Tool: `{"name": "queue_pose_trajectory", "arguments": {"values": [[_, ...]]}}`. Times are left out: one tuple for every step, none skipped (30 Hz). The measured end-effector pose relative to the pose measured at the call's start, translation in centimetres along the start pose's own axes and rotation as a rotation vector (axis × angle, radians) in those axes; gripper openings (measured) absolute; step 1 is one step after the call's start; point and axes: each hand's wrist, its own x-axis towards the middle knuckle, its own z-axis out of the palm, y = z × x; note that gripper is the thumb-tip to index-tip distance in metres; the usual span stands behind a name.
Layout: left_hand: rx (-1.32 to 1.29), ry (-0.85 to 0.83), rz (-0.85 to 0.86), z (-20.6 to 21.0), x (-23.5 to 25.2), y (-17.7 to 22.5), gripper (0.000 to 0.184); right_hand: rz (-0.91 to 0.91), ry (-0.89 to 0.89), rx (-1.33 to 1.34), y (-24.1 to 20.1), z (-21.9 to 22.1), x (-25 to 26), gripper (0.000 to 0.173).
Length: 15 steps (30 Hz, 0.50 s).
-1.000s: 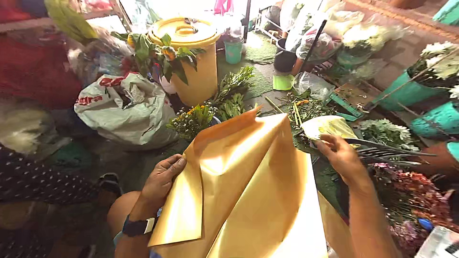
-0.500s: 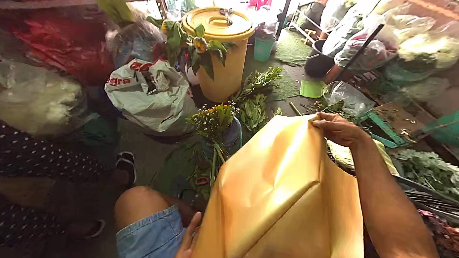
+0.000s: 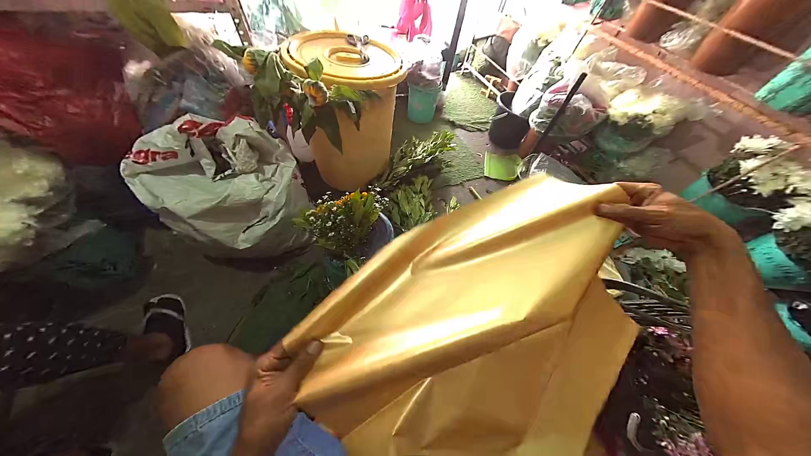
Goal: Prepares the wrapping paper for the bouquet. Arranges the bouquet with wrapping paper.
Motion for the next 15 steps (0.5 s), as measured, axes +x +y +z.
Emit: {"name": "queue_pose_trajectory", "arguments": {"values": [[-0.018, -0.04, 0.08, -0.5, 0.9, 1.2, 0.02, -0.06, -0.013, 0.009, -0.6, -0.5, -1.0, 0.022], [-0.035, -0.104, 0.105, -1.1, 1.4, 2.3, 0.026, -0.097, -0.031, 0.024, -1.1, -1.0, -1.8, 0.023], [-0.035, -0.186, 0.077, -1.6, 1.6, 3.1, 0.033, -0.099, -0.042, 0.038, -1.5, -1.3, -2.2, 0.024], [-0.048, -0.259, 0.024, -2.0, 1.8, 3.5, 0.034, -0.081, -0.042, 0.047, -1.6, -1.5, -2.5, 0.025], [-0.055, -0.317, -0.006, -2.5, 2.1, 3.4, 0.033, -0.072, -0.023, 0.052, -1.7, -1.6, -2.5, 0.022], [-0.04, -0.318, 0.005, -2.7, 2.7, 3.4, 0.028, -0.082, 0.011, 0.039, -1.9, -1.3, -2.4, 0.013], [-0.023, -0.258, 0.055, -2.8, 3.3, 3.6, 0.024, -0.108, 0.038, 0.024, -2.2, -1.0, -2.4, 0.006], [-0.033, -0.175, 0.124, -2.8, 3.8, 3.9, 0.02, -0.143, 0.053, 0.018, -2.4, -0.5, -2.4, 0.003], [-0.075, -0.121, 0.181, -2.9, 4.2, 4.3, 0.022, -0.187, 0.071, 0.026, -2.6, 0.0, -2.3, 0.004], [-0.1, -0.094, 0.193, -2.9, 4.3, 4.7, 0.026, -0.235, 0.085, 0.055, -2.6, 0.6, -2.1, 0.006], [-0.107, -0.104, 0.155, -3.0, 3.9, 5.0, 0.03, -0.279, 0.097, 0.09, -2.6, 1.1, -1.9, 0.008], [-0.12, -0.115, 0.115, -2.9, 3.5, 5.0, 0.029, -0.318, 0.104, 0.109, -2.9, 1.4, -1.5, 0.009], [-0.134, -0.104, 0.107, -2.8, 3.2, 5.0, 0.025, -0.349, 0.1, 0.115, -3.2, 1.6, -1.0, 0.009], [-0.14, -0.076, 0.138, -3.0, 3.2, 5.1, 0.02, -0.361, 0.085, 0.111, -3.4, 1.7, -0.7, 0.009], [-0.15, -0.051, 0.199, -3.4, 3.5, 5.3, 0.019, -0.358, 0.069, 0.108, -3.6, 1.9, -0.5, 0.01]]}}
